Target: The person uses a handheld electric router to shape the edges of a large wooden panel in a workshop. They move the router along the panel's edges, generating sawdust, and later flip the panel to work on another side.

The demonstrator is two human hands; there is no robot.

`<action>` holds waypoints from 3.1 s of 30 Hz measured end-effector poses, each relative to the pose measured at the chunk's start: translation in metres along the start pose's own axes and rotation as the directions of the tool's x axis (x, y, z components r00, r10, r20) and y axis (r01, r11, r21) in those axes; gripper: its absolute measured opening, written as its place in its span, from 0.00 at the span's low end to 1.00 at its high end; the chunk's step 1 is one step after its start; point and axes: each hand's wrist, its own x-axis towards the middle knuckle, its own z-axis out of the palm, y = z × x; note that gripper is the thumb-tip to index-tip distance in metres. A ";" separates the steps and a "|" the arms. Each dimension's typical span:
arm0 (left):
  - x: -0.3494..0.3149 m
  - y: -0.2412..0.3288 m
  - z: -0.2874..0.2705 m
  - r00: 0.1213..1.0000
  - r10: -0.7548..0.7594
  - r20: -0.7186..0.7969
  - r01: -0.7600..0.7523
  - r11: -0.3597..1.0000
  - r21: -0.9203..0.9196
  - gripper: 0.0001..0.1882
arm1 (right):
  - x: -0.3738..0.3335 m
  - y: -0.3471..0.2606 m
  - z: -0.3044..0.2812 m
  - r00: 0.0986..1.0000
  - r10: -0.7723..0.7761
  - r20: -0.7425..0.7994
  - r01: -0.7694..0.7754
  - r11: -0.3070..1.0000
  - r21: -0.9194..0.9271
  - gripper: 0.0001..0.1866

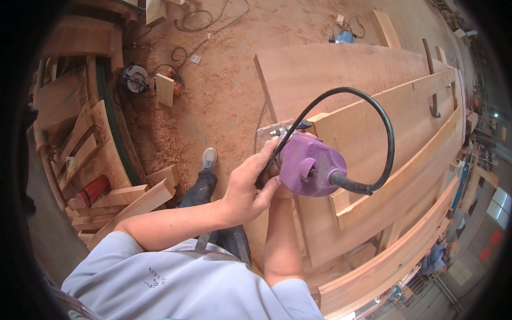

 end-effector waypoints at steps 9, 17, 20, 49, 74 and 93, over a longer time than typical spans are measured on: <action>0.041 -0.008 -0.041 0.999 0.021 -0.026 -0.021 1.000 -0.008 0.41 | 0.028 0.002 0.049 0.999 -0.014 0.031 0.016 0.997 -0.073 0.34; 0.042 -0.001 -0.050 1.000 -0.017 -0.016 0.017 1.000 -0.010 0.40 | 0.028 -0.008 0.066 0.997 -0.043 0.063 0.049 0.993 -0.110 0.35; 0.038 0.004 -0.050 1.000 -0.011 -0.020 0.012 1.000 0.008 0.39 | 0.023 -0.010 0.068 0.996 -0.051 0.075 0.060 0.992 -0.112 0.35; 0.196 -0.049 -0.137 0.999 0.004 -0.047 -0.008 0.998 -0.070 0.44 | 0.149 0.022 0.185 0.984 0.127 0.125 -0.107 0.982 -0.155 0.36; 0.230 -0.054 -0.157 0.994 0.034 -0.107 -0.043 0.996 -0.079 0.45 | 0.183 0.018 0.218 0.974 0.135 0.181 -0.101 0.978 -0.184 0.38; 0.244 -0.051 -0.178 0.993 0.056 -0.109 -0.063 0.996 -0.064 0.43 | 0.191 0.013 0.242 0.975 0.106 0.195 -0.067 0.978 -0.196 0.39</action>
